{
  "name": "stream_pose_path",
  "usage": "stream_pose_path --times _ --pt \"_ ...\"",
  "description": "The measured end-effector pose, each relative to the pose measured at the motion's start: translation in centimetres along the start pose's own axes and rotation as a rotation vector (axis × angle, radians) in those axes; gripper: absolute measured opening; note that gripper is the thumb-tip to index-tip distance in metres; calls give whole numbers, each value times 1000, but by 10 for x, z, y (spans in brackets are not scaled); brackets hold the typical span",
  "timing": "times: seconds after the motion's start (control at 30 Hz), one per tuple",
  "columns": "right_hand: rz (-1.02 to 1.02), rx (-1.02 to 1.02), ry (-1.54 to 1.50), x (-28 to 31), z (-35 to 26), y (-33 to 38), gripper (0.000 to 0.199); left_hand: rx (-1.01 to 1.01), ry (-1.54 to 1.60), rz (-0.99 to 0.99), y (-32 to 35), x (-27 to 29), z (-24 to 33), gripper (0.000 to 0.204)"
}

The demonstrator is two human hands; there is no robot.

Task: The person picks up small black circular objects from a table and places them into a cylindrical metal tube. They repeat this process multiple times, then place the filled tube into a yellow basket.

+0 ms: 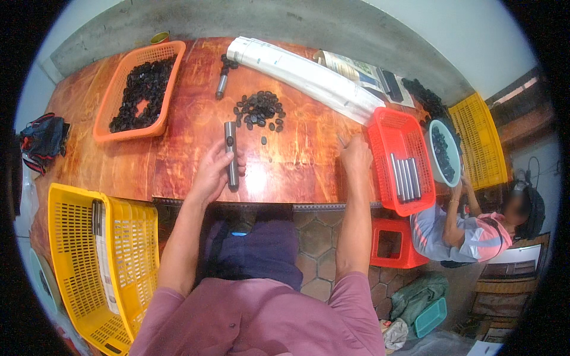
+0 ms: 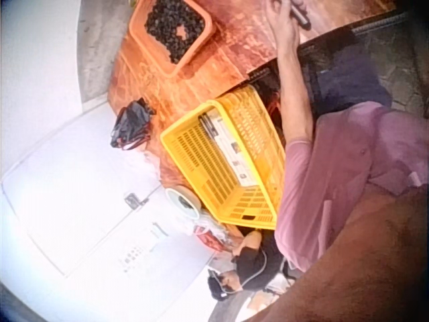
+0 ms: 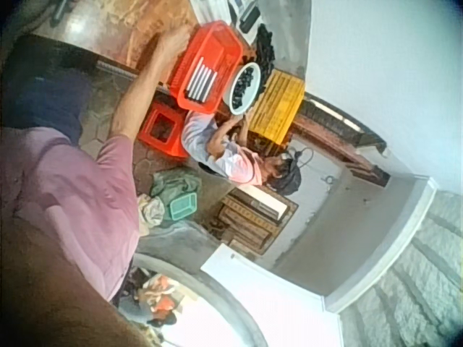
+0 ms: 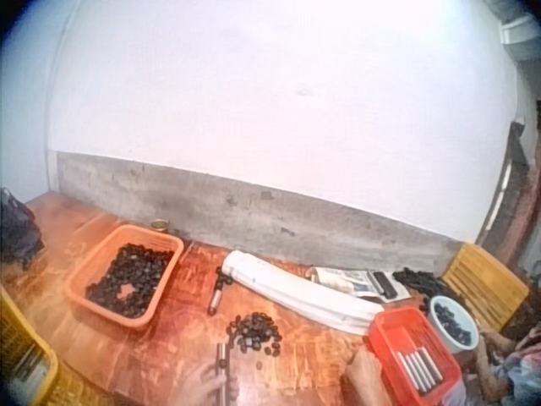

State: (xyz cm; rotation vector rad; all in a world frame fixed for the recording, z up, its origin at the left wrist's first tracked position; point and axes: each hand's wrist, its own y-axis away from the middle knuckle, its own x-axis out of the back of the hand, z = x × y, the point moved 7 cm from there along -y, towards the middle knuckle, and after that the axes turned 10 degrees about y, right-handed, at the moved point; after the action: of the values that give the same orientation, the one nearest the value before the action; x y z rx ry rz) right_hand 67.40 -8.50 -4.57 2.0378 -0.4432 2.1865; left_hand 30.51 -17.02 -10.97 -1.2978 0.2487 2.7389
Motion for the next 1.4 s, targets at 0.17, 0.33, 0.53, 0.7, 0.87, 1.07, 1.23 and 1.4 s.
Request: stream_pose_path --times 0.17,0.33,0.53,0.7,0.87,1.07,1.23,1.4 --pt "-111 157 -460 -36 5 -3 27 17 14 8 1 -6 0 46" --pt "-596 91 -1535 8 -77 53 20 10 16 -2 4 -6 3 48" --pt "-630 208 -1442 5 -130 80 17 29 62 -26 0 -3 -1 48" --pt "-477 291 -1319 28 -153 106 34 40 106 -15 5 -6 1 48" --pt "-607 184 -1677 16 -151 108 32 57 119 -17 4 -2 -2 47" --pt "-506 277 -1725 27 -160 116 21 61 96 -33 4 -4 -3 46" --pt "-350 354 -1592 28 -170 117 18 70 52 -45 5 -8 0 48" --pt "-357 237 -1681 31 -187 123 19 49 44 -68 4 -9 1 42"
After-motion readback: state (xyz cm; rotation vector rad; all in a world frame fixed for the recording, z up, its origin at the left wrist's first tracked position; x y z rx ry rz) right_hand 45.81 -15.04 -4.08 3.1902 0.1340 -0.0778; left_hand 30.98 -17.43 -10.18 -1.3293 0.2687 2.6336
